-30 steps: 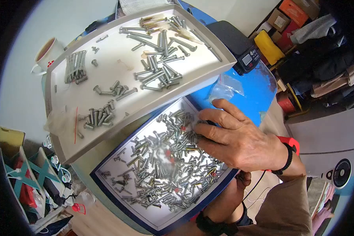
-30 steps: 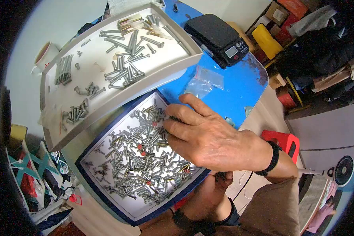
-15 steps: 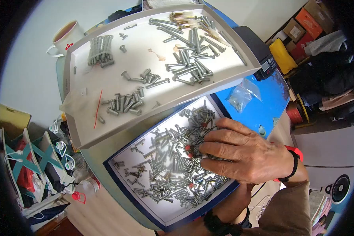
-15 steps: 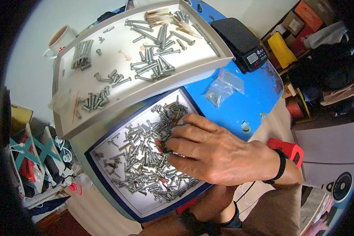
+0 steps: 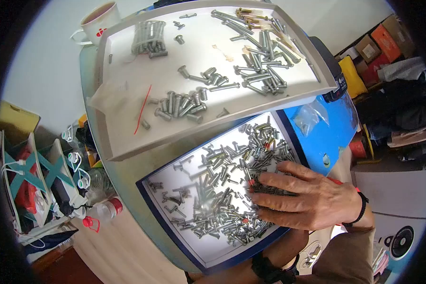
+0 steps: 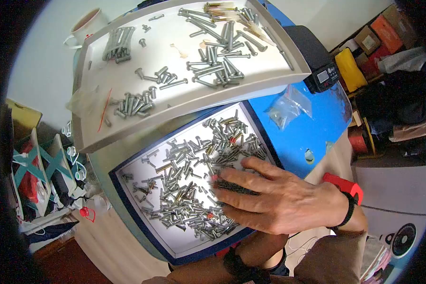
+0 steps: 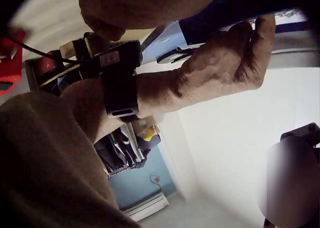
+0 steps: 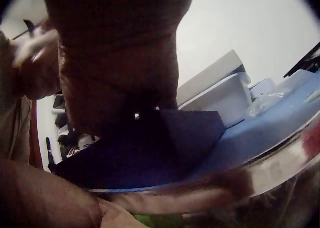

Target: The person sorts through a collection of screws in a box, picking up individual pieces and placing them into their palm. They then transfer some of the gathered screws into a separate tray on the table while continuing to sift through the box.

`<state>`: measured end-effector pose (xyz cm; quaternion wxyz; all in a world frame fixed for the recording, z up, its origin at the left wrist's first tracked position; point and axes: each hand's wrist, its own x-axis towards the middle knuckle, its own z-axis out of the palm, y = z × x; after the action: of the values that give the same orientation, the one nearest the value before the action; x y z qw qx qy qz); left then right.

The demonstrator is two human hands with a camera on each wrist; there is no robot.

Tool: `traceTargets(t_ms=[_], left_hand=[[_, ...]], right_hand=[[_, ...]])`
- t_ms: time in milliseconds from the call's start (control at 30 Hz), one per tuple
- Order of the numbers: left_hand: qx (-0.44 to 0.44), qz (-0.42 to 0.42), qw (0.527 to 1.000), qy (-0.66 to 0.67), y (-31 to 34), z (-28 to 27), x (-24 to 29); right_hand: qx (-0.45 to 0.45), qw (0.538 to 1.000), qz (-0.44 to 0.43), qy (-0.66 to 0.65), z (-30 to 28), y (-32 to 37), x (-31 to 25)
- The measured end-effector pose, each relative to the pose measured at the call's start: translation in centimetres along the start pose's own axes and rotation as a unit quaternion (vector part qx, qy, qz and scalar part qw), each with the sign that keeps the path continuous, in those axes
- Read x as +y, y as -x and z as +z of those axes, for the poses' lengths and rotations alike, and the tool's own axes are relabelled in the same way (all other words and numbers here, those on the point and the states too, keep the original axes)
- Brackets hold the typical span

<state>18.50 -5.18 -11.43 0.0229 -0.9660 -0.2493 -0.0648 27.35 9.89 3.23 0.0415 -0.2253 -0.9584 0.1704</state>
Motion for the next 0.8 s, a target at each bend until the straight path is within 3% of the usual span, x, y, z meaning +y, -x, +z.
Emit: traceTargets(t_ms=[100,167,367,500,667,800], left_hand=[[0.008,-0.031,0.998,0.059,-0.3,-0.3,-0.5],[0.019,-0.059,0.991,0.119,-0.6,-0.5,-0.8],[0.053,-0.133,0.943,0.299,-1.0,-1.5,-1.5],[0.08,-0.169,0.888,0.419,-1.0,-2.0,-2.0],[0.115,-0.199,0.802,0.551,-1.4,-2.3,-2.7],[0.135,-0.217,0.718,0.648,-1.6,-2.7,-2.6]], right_hand=[[0.008,1.0,0.007,0.006,-0.1,0.1,-0.1],[0.07,0.997,-0.007,0.002,-0.2,-1.2,-0.2],[0.064,0.996,-0.061,-0.012,1.0,-5.0,-0.9],[0.057,0.993,-0.081,0.058,1.7,-4.9,-0.3],[-0.006,0.997,0.02,0.073,-0.5,-2.4,0.2],[0.016,0.995,0.044,0.092,-1.0,-3.1,0.1]])
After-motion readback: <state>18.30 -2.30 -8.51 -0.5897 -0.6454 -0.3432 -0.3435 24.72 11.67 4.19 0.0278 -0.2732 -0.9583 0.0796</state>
